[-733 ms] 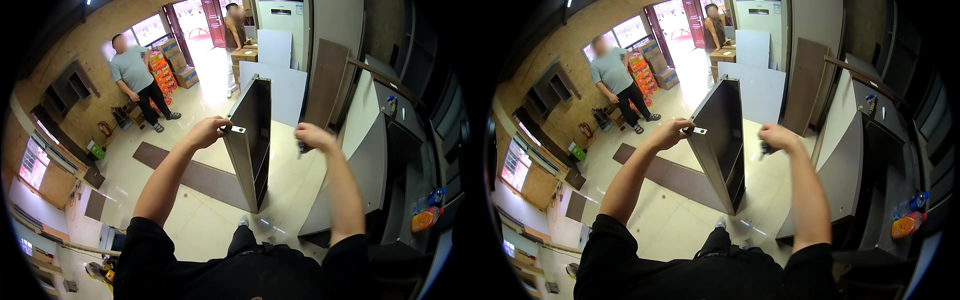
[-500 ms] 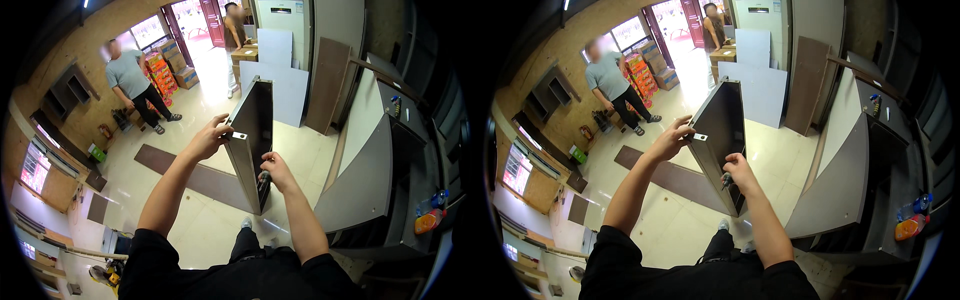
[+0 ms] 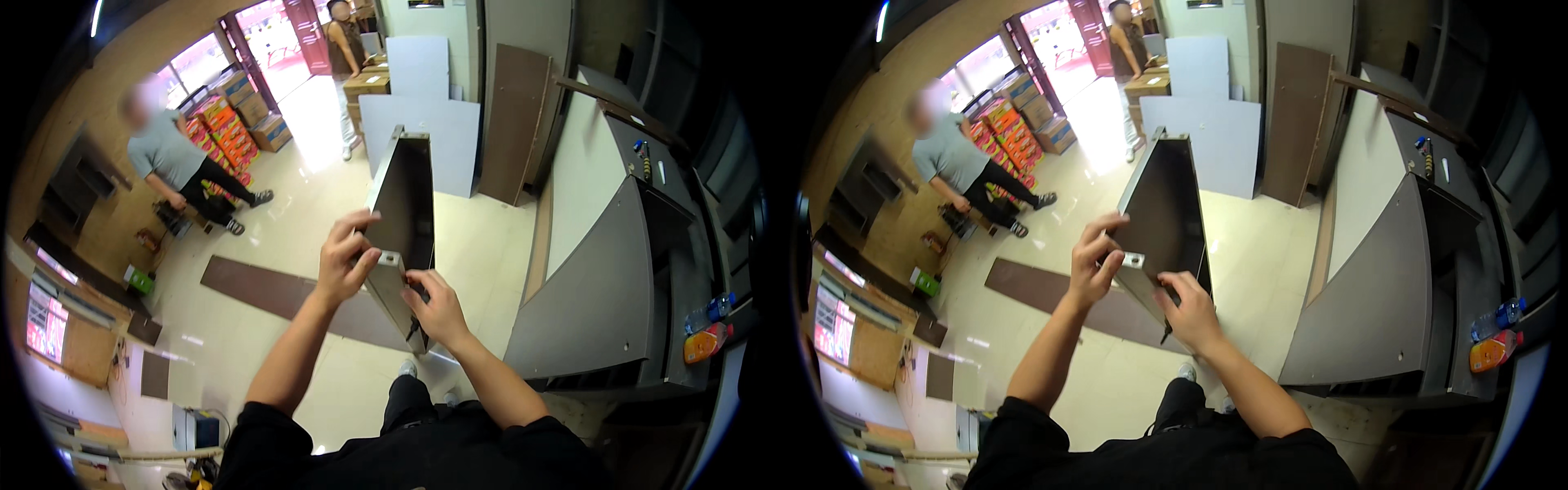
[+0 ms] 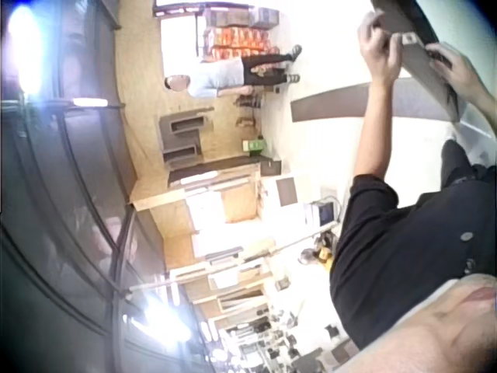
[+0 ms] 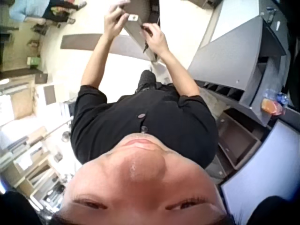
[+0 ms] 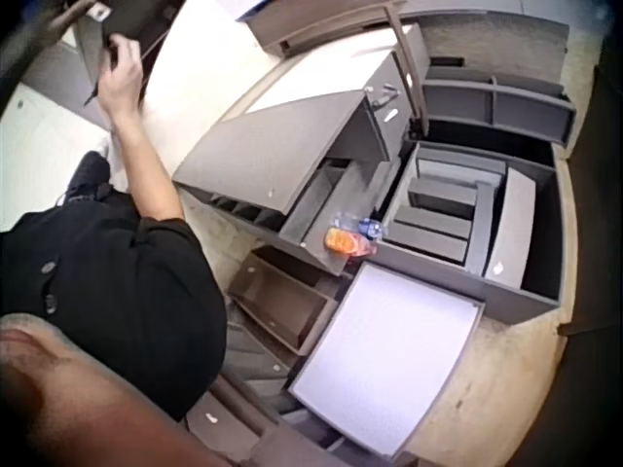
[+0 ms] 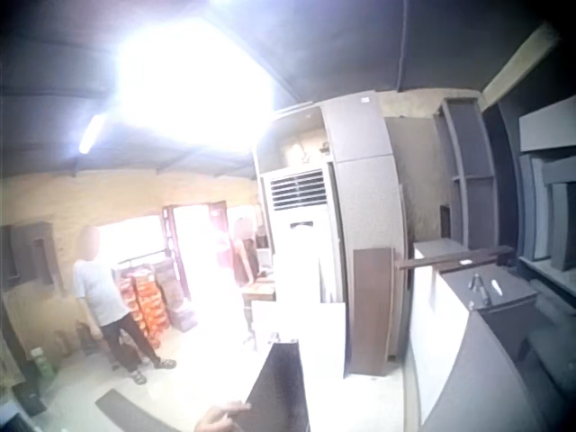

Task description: The person assembles a wooden cabinet by attaching panels and shelves using a screwdriver. They position parts, align edges, and tighten screws to secure the structure.

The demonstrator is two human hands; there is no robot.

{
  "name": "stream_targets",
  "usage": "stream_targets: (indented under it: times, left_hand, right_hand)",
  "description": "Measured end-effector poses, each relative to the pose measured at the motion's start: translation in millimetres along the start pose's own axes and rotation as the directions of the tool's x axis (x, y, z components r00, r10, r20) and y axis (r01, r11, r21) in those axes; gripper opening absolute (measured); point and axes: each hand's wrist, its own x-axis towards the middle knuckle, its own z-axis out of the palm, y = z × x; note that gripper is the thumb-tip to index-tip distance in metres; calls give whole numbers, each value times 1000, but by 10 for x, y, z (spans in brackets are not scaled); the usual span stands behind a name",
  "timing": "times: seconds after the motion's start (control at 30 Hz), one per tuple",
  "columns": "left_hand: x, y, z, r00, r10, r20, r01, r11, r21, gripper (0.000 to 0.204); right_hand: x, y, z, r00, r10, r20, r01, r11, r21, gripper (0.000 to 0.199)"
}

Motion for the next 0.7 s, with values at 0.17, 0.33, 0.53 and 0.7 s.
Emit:
stream_targets:
  times: [0.17, 0.33, 0.53, 0.7]
  left_hand:
    - [-34, -97, 223, 980, -42, -193, 11, 987, -158, 20]
    - [-69, -127, 222, 978, -61, -200, 5, 963, -268, 18]
    - [81, -253, 175, 995, 56, -83, -81, 934, -348, 11]
    - [163, -291, 108, 992, 122, 19, -108, 933, -344, 11]
  right_hand:
    - [160, 154, -149, 951, 212, 224, -256, 948, 189, 22]
    - [207, 448, -323, 778, 486, 399, -628, 563, 538, 25]
    - [618, 579, -358, 631, 770, 93, -596, 405, 693, 26]
    - [1494, 575, -410, 756, 654, -11, -570, 667, 481, 45]
